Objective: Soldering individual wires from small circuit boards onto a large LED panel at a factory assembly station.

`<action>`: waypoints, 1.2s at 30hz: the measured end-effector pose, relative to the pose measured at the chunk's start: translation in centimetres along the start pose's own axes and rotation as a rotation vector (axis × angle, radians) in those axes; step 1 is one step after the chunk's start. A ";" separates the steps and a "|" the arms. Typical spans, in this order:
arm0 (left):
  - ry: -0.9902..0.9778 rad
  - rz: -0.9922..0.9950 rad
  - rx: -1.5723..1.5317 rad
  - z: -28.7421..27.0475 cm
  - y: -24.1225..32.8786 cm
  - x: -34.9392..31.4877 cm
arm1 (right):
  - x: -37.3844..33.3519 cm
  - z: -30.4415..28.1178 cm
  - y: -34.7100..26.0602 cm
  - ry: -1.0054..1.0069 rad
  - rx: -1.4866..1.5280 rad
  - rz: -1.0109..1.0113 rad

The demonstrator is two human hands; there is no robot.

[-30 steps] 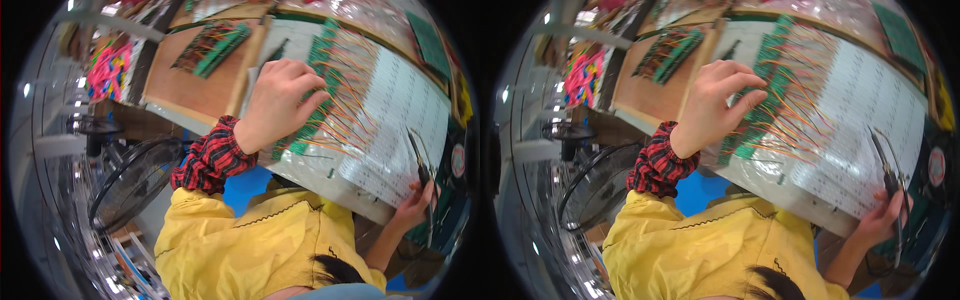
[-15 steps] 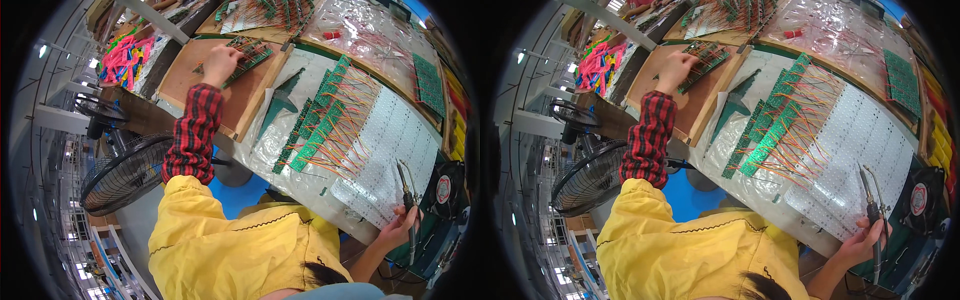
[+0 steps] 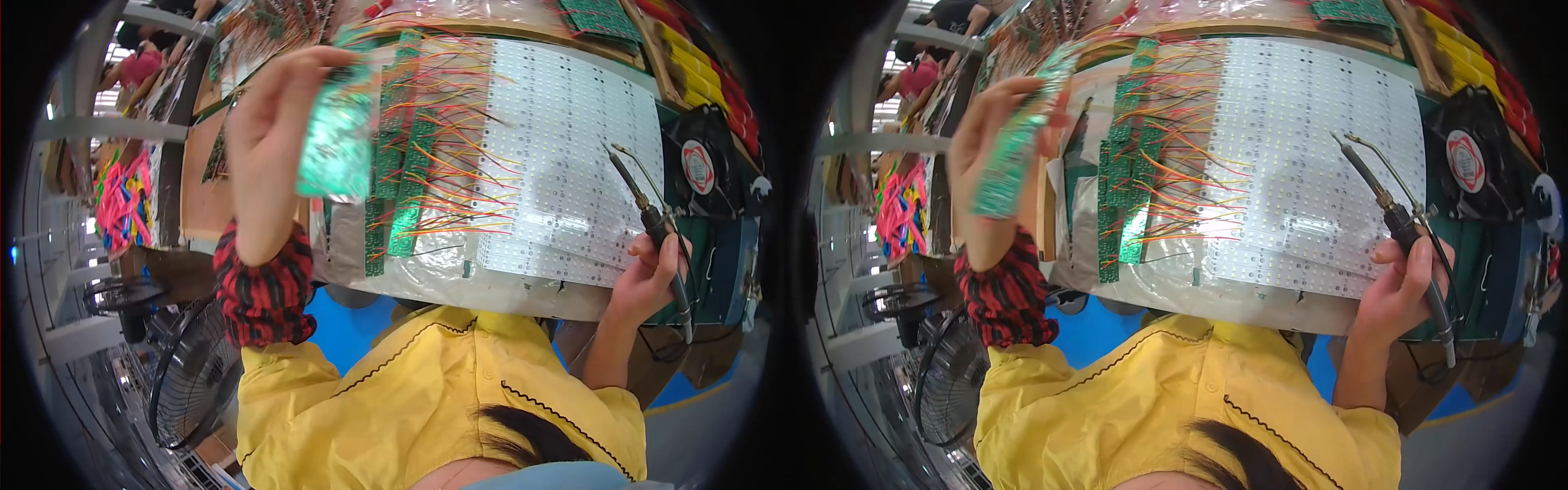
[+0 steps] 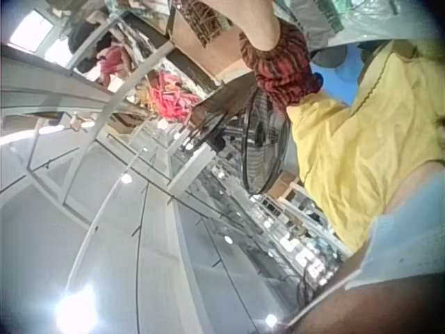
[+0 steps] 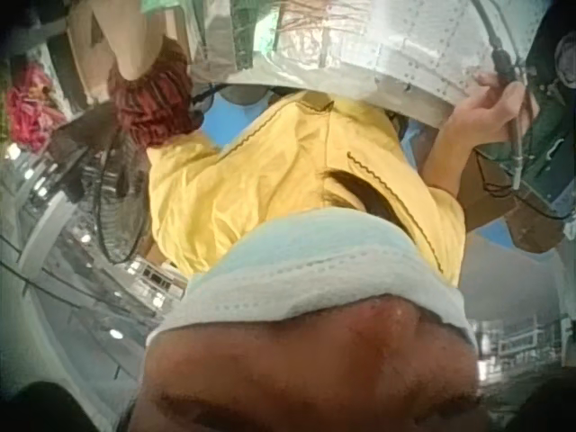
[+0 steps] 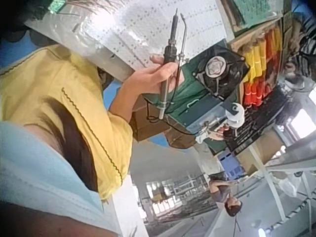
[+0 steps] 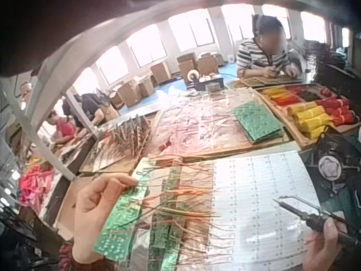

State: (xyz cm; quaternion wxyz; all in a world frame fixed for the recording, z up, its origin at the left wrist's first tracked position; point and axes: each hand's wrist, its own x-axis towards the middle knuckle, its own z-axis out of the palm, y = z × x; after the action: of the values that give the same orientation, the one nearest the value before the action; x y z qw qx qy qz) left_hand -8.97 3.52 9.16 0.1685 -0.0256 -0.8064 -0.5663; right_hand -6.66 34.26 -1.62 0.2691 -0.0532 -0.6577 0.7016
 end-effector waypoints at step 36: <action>-0.582 0.431 0.340 10.4 -7.6 0.6 | 0.1 0.4 0.1 -0.036 -0.025 0.147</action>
State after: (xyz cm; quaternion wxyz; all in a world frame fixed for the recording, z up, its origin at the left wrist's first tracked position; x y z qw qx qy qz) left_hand -13.77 10.30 -0.65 0.0496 -0.3254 -0.8787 -0.3458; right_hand -6.90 33.96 -1.61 0.2043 -0.0919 -0.6656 0.7118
